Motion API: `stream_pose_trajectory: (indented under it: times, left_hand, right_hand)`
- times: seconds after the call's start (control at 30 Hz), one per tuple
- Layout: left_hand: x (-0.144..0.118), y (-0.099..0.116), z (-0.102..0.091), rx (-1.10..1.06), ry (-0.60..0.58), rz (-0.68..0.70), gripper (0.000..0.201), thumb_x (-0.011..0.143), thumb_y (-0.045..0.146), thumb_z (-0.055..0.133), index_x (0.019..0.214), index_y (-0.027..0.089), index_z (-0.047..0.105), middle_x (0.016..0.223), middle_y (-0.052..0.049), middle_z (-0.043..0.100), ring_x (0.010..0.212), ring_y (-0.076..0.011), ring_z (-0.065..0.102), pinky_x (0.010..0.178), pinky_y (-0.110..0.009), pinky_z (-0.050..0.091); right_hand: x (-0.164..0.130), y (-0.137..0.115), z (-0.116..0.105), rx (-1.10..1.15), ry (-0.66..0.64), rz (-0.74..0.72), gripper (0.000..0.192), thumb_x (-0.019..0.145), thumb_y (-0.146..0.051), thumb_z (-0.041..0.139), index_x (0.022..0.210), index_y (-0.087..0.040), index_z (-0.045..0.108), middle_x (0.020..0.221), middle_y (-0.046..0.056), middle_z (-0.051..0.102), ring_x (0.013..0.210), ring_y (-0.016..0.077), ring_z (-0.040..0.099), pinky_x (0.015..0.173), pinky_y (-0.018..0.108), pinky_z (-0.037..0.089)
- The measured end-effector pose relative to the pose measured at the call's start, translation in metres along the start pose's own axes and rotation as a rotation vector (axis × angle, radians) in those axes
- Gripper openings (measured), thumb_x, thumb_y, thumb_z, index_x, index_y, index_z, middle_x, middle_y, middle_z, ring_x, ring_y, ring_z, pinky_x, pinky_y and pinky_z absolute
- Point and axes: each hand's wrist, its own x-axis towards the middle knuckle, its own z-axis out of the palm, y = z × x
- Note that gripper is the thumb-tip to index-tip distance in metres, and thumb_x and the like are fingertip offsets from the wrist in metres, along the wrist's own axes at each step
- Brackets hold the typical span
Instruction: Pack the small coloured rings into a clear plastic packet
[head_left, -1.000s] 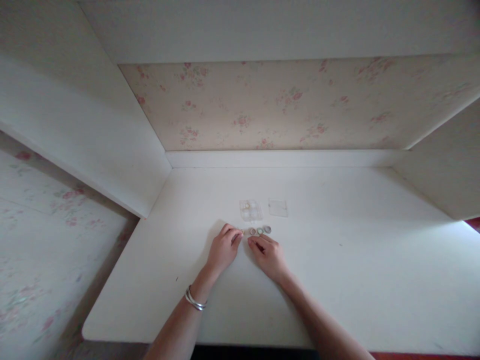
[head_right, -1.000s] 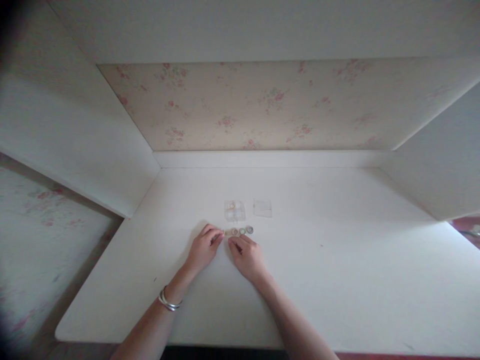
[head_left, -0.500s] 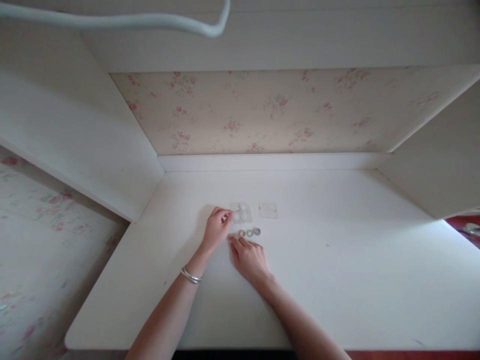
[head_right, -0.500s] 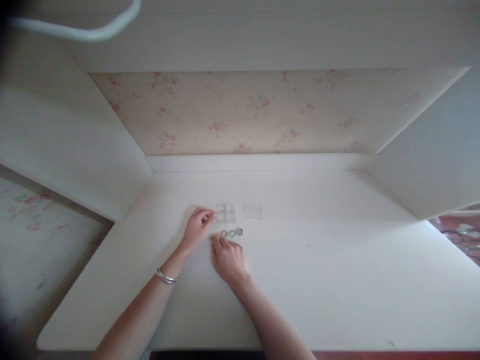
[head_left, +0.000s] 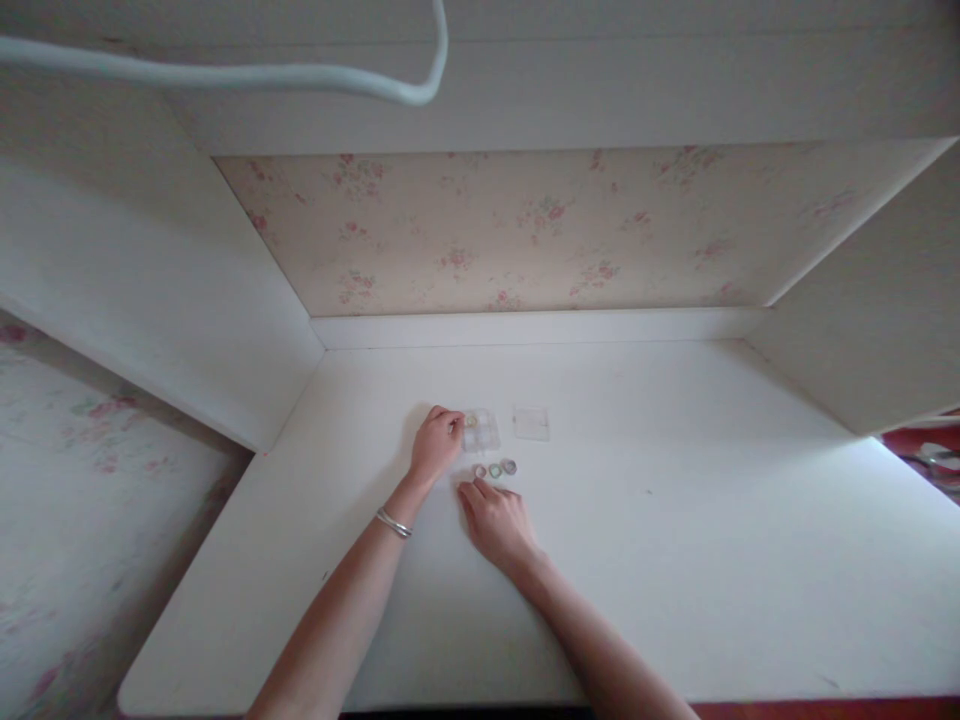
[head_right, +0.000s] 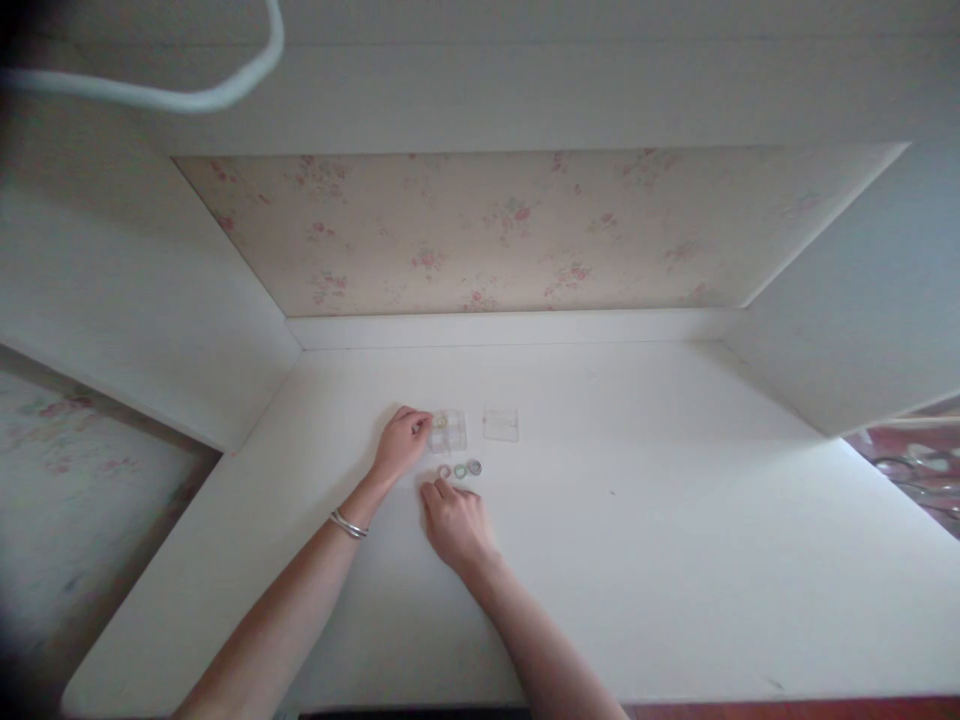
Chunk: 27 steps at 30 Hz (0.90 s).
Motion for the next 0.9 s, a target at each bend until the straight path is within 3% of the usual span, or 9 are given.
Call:
stream_pose_trajectory:
  times: [0.2, 0.47, 0.73, 0.9]
  left_hand:
    - [-0.027, -0.009, -0.020, -0.127, 0.034, -0.021, 0.022, 0.088, 0.028, 0.046, 0.090, 0.018, 0.066, 0.087, -0.004, 0.061, 0.079, -0.0136, 0.058, 0.072, -0.025, 0.047]
    - [-0.085, -0.003, -0.043, -0.193, -0.143, -0.010, 0.026, 0.090, 0.032, 0.043, 0.092, 0.020, 0.065, 0.089, -0.004, 0.062, 0.074, -0.0125, 0.057, 0.069, -0.025, 0.047]
    - [-0.097, 0.005, -0.045, -0.019, -0.249, 0.147, 0.025, 0.092, 0.032, 0.042, 0.093, 0.022, 0.065, 0.090, -0.005, 0.062, 0.080, -0.0149, 0.058, 0.075, -0.028, 0.046]
    - [-0.100, 0.008, -0.047, 0.079, -0.296, 0.240, 0.022, 0.090, 0.029, 0.045, 0.097, 0.025, 0.065, 0.091, -0.004, 0.061, 0.085, -0.0156, 0.057, 0.077, -0.029, 0.042]
  right_hand:
    - [-0.001, 0.000, -0.001, 0.016, -0.003, 0.012, 0.025, 0.095, -0.024, 0.033, 0.100, -0.023, 0.057, 0.092, 0.004, 0.063, 0.071, 0.0140, 0.061, 0.058, 0.022, 0.038]
    - [-0.003, 0.004, 0.004, 0.099, 0.069, 0.006, 0.024, 0.095, -0.025, 0.035, 0.100, -0.024, 0.058, 0.105, 0.005, 0.062, 0.072, 0.0123, 0.062, 0.058, 0.020, 0.040]
    - [-0.008, 0.006, 0.010, 0.250, 0.134, 0.034, 0.029, 0.096, -0.029, 0.030, 0.098, -0.019, 0.057, 0.095, 0.006, 0.062, 0.075, 0.0135, 0.061, 0.062, 0.021, 0.043]
    - [-0.006, 0.005, 0.003, 0.344, 0.187, 0.104, 0.028, 0.096, -0.031, 0.031, 0.093, -0.019, 0.056, 0.088, 0.005, 0.061, 0.077, 0.0147, 0.059, 0.067, 0.024, 0.043]
